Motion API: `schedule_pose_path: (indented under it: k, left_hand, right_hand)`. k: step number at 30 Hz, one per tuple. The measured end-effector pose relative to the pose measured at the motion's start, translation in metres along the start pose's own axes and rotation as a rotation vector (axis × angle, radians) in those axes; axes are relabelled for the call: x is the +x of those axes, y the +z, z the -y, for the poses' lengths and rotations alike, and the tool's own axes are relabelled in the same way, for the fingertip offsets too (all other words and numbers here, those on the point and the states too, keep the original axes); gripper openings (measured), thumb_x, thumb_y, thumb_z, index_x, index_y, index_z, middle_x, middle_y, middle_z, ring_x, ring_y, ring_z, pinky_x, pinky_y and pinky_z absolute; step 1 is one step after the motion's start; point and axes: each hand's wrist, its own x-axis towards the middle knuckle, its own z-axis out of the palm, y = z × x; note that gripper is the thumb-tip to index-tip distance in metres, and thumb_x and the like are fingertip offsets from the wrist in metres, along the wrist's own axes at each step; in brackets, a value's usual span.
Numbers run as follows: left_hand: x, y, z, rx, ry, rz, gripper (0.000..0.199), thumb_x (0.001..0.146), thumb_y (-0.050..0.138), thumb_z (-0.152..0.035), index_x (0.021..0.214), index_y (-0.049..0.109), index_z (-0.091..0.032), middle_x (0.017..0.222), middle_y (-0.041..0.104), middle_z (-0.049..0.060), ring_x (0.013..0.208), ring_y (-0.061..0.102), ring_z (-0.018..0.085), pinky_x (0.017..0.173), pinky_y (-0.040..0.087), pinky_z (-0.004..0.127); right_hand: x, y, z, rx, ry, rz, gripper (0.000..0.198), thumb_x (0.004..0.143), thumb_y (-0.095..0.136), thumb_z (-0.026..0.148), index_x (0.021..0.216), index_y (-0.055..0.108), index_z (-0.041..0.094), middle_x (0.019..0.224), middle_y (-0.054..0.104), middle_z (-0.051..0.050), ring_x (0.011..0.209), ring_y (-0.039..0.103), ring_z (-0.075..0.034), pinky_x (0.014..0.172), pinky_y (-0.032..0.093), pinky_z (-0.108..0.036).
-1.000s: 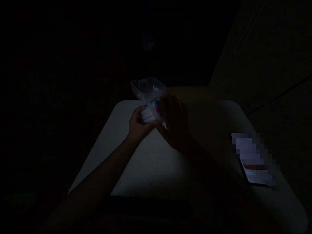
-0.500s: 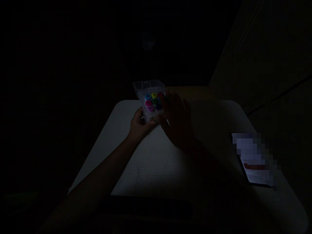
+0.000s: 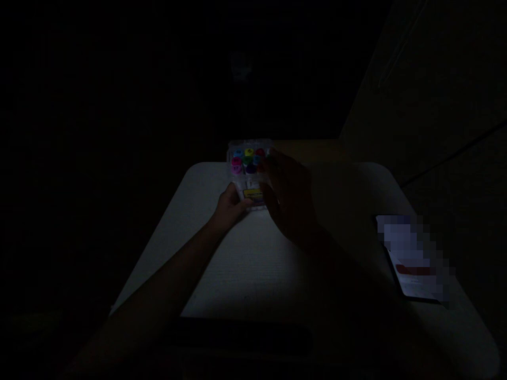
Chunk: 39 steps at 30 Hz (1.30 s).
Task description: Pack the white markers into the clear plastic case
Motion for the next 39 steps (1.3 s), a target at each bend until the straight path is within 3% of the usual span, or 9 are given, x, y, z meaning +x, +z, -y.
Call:
schedule_pose_path:
  k: [6,15,18,25,28,32,39]
  left_hand:
    - [0.0,-0.001,-0.002,-0.022,0.032,0.085,0.057,0.072,0.062,-0.058,0.115,0.053,-0.022,0.106,0.067,0.006,0.096,0.064,0.024,0.082,0.054,0.038]
    - [0.001,0.0,-0.007,-0.118,0.01,0.093,0.061,0.069,0.066,-0.057,0.117,0.052,-0.021,0.108,0.067,0.007,0.099,0.065,0.024,0.086,0.053,0.037]
    - [0.0,0.0,-0.006,-0.133,-0.019,0.101,0.061,0.068,0.068,-0.055,0.115,0.052,-0.02,0.104,0.068,0.007,0.096,0.066,0.024,0.085,0.053,0.038]
    - [-0.001,0.001,-0.004,-0.17,-0.03,0.122,0.056,0.068,0.07,-0.052,0.108,0.053,-0.018,0.104,0.068,0.008,0.092,0.066,0.021,0.083,0.053,0.034]
    - [0.0,0.002,-0.005,-0.214,-0.011,0.14,0.057,0.069,0.07,-0.05,0.112,0.051,-0.017,0.108,0.067,0.008,0.097,0.065,0.021,0.088,0.051,0.034]
    - [0.0,0.002,-0.005,-0.244,-0.017,0.149,0.055,0.069,0.07,-0.049,0.11,0.052,-0.017,0.106,0.067,0.008,0.095,0.065,0.02,0.085,0.052,0.033]
    - [0.0,0.0,-0.006,-0.251,-0.015,0.16,0.051,0.069,0.071,-0.047,0.105,0.053,-0.017,0.104,0.067,0.007,0.093,0.066,0.019,0.083,0.052,0.032]
  right_hand:
    - [0.003,0.0,0.0,0.021,-0.022,-0.035,0.037,0.091,0.04,0.029,0.126,0.047,0.017,0.132,0.048,-0.009,0.127,0.041,-0.018,0.107,0.035,-0.036]
    - [0.002,0.001,0.0,0.101,0.01,-0.025,0.038,0.092,0.039,0.03,0.127,0.047,0.019,0.135,0.046,-0.007,0.129,0.04,-0.015,0.108,0.036,-0.034]
    - [0.006,0.001,0.001,0.205,0.048,-0.035,0.033,0.092,0.04,0.031,0.119,0.054,0.019,0.13,0.05,-0.006,0.126,0.043,-0.014,0.107,0.038,-0.031]
    - [0.025,-0.008,0.009,0.485,0.293,-0.044,0.026,0.091,0.044,0.034,0.095,0.063,0.015,0.11,0.059,-0.007,0.105,0.056,-0.011,0.093,0.046,-0.026]
    - [0.036,-0.009,0.008,0.519,0.439,-0.047,0.028,0.086,0.051,0.036,0.1,0.061,0.014,0.106,0.06,-0.009,0.097,0.058,-0.014,0.087,0.049,-0.03]
    - [0.048,-0.002,0.004,0.588,0.627,-0.006,0.036,0.082,0.055,0.036,0.112,0.056,0.015,0.117,0.055,-0.011,0.099,0.058,-0.017,0.085,0.05,-0.032]
    - [0.047,0.006,-0.002,0.615,0.681,0.072,0.05,0.082,0.05,0.047,0.11,0.058,0.007,0.119,0.055,-0.016,0.108,0.055,-0.022,0.096,0.045,-0.038]
